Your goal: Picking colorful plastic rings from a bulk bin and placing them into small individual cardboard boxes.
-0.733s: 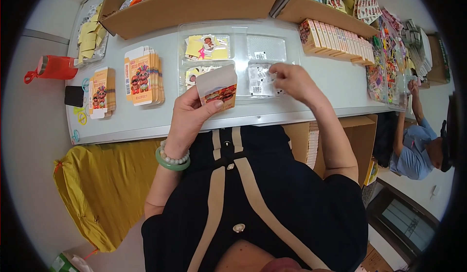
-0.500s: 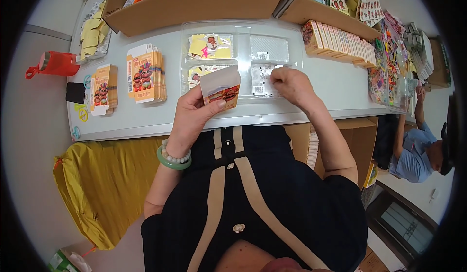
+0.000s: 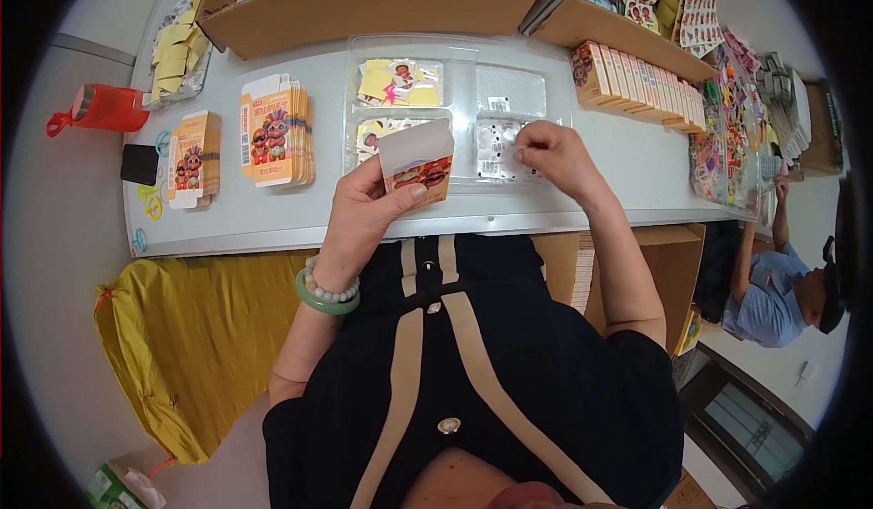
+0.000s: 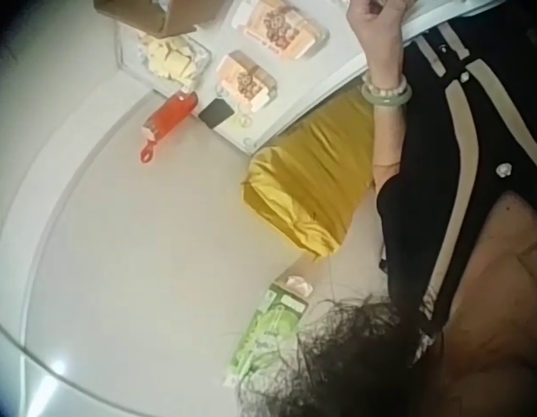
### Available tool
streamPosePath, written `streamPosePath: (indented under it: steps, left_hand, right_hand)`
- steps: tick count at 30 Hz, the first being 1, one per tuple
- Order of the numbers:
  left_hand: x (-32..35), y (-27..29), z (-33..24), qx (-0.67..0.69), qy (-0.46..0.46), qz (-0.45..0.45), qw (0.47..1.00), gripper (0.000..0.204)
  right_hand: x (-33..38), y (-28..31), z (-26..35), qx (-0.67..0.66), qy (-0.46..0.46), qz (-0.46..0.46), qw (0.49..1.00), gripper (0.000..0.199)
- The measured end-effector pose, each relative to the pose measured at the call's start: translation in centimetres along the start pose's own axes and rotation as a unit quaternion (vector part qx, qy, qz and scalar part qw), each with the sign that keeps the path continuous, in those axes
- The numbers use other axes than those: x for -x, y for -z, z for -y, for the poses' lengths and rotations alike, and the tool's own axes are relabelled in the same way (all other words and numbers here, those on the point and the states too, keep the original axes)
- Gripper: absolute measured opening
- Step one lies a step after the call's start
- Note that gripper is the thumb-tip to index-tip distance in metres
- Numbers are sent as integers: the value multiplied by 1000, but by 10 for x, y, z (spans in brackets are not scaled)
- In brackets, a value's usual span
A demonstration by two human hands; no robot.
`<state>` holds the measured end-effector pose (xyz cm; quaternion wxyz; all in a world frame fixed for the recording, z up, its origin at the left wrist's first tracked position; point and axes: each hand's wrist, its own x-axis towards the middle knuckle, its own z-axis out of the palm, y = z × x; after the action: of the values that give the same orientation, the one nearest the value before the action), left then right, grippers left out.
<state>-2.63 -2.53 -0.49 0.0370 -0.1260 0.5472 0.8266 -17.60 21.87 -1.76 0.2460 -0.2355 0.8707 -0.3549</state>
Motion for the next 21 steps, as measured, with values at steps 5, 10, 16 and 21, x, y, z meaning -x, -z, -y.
streamPosePath:
  steps: [5, 10, 16, 21]
  left_hand:
    - [-3, -3, 0, -2, 0, -3, 1000, 29]
    - [-5, -17, 3, -83, -4, 15, 996, 21]
    - [3, -9, 6, -123, -29, 39, 991, 23]
    - [11, 3, 3, -27, -28, 45, 998, 30]
  right_hand:
    - [6, 22, 33, -364, -76, 32, 928, 6]
    - [17, 7, 96, -282, 69, -5, 957, 8]
    - [18, -13, 127, 184, 265, -74, 944, 19]
    - [14, -14, 130, -5, 214, -34, 976, 13]
